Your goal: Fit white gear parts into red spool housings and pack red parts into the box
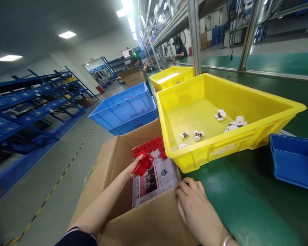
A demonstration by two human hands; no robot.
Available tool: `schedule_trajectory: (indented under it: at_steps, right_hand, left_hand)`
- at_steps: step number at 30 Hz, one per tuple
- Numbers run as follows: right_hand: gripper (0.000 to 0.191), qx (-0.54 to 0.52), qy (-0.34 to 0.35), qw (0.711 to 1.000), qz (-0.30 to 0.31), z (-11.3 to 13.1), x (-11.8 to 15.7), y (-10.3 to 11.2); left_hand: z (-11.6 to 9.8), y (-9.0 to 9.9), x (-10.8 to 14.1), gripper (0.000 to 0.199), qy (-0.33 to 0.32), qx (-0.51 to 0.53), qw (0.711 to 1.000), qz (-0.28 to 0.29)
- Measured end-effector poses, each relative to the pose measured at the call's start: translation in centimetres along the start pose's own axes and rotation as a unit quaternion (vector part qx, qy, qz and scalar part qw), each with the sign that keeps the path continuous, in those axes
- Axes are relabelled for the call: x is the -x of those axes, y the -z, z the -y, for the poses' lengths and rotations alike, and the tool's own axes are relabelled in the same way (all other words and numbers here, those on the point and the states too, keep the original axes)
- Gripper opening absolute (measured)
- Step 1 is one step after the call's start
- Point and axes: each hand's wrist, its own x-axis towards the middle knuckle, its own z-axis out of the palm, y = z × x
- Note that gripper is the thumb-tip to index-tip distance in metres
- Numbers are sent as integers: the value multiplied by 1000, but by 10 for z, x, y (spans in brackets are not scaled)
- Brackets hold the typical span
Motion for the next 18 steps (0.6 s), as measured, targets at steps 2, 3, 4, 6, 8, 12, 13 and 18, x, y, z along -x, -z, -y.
schedule_trajectory:
  at_steps: [2,3,4,6,8,12,13,18]
  right_hand:
    - [17,5,3,1000,7,0,0,3]
    - [18,4,3,1000,4,-1,1,3]
    - [20,-3,1,1000,-4,-1,1,4]
    - [25,-41,-12,999,-32,0,2,8]
    - [29,-113,-42,991,-60,7,6,16]
    - [34,-231,-115,964,-71,32,28,48]
    - [32,-231,-123,962,-77,38,38,58]
    - [24,-177,-160,961,-143,54,112,99]
  left_hand:
    - [-10,-8,39,56,-20,64,998,20]
    - [-13,-15,59,61,-34,90,995,35]
    - [-14,-23,78,64,-45,114,991,52]
    - [-9,-43,113,67,-61,153,982,89]
    - [4,-70,140,68,-68,181,973,126]
    - [38,-137,176,68,-52,218,953,206]
    - [46,-155,184,66,-47,228,945,229]
    - [75,-226,221,53,-7,229,891,391]
